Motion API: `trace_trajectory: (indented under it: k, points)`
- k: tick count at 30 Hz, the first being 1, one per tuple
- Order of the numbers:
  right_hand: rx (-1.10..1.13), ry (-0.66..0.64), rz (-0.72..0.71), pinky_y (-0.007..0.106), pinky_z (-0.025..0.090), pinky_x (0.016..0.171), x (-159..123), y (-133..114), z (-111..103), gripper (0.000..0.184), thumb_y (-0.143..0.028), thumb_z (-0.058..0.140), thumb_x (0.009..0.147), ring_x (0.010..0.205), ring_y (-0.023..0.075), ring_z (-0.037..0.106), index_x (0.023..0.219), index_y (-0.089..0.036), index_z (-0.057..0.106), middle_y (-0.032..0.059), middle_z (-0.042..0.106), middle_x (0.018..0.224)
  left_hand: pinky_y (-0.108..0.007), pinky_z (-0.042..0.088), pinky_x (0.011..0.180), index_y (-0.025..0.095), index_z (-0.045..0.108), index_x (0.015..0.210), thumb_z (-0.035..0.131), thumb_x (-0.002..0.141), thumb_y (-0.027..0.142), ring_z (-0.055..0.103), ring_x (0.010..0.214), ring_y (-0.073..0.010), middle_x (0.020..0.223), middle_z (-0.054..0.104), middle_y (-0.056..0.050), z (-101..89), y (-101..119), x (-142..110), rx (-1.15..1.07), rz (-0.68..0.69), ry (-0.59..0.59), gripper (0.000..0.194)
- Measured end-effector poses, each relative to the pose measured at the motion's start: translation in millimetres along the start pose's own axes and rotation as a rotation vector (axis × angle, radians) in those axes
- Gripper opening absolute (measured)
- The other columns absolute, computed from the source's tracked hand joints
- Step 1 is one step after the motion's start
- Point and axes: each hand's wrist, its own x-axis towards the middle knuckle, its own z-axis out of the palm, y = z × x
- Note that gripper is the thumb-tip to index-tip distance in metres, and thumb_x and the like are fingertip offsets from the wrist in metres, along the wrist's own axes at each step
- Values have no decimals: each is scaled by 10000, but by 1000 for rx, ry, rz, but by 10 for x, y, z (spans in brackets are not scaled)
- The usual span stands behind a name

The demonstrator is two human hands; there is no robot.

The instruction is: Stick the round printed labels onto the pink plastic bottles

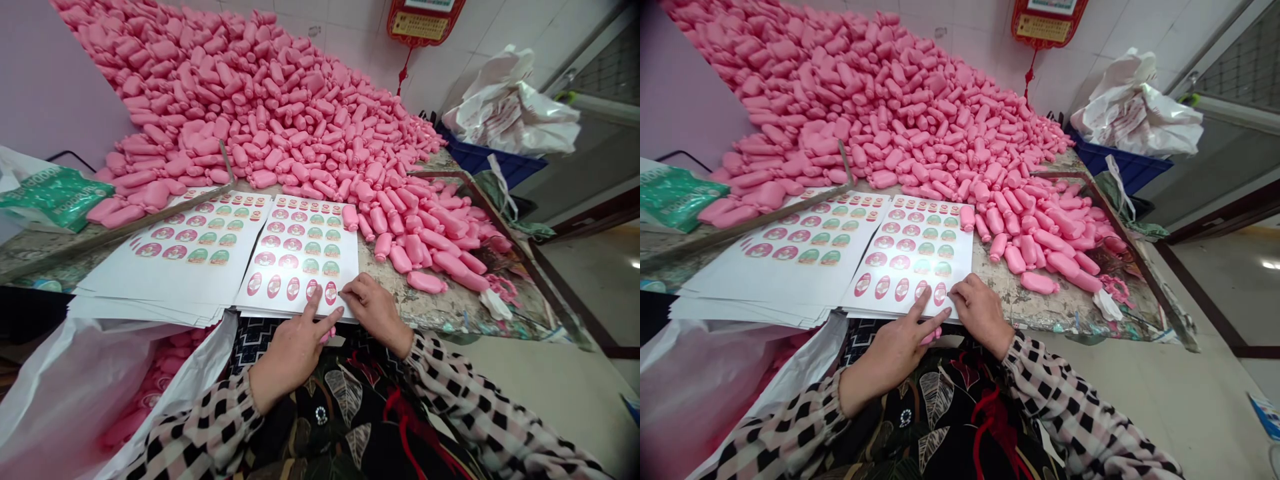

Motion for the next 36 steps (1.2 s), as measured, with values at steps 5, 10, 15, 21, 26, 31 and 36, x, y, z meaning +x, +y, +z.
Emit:
trace_trajectory:
  k: [5,10,15,21,26,31,36]
  points:
    - [96,126,133,252,399,676,-85,-102,151,189,-308,455,887,765,149,546,829,-225,615,23,573,842,-371,489,773,393,217,1409,432,880,223,602,977,-239,1529,-6,-110,-16,30,7,-15,-10,11,596]
    - [64,90,179,252,375,655,-67,-155,122,202,-342,457,885,753,145,547,822,-224,609,20,586,840,-368,489,775,391,184,1418,430,882,225,597,988,-240,1529,3,-112,-5,36,9,1,-5,22,612]
    - [-65,-8,232,253,303,591,52,-184,16,226,-423,515,840,701,140,532,788,-223,606,8,608,800,-370,496,745,392,123,1429,428,887,241,612,950,-241,1526,17,-132,26,32,8,38,-15,23,640]
    - [-161,-34,202,251,248,555,141,-238,-58,193,-404,568,801,692,132,524,736,-227,604,-10,607,776,-370,506,727,403,97,1427,455,868,206,619,910,-222,1528,8,-115,37,29,-3,36,-22,20,692]
    - [-224,9,135,257,235,541,180,-319,-146,180,-381,572,799,658,126,507,712,-226,601,-11,595,754,-385,512,721,410,127,1420,462,859,185,626,890,-216,1527,-30,-102,42,20,-8,-4,-32,7,691]
    - [-142,75,190,255,256,545,261,-288,-285,232,-433,578,785,673,130,518,683,-227,615,-13,603,752,-391,509,767,405,205,1408,457,857,174,622,930,-219,1526,-60,-100,61,-5,-2,-80,-22,18,648]
    - [22,97,259,263,299,564,236,-52,-268,250,-466,611,745,655,139,516,701,-221,638,-4,609,736,-412,452,902,400,337,1361,491,844,195,541,1112,-246,1525,123,-48,15,-59,-71,-368,6,7,578]
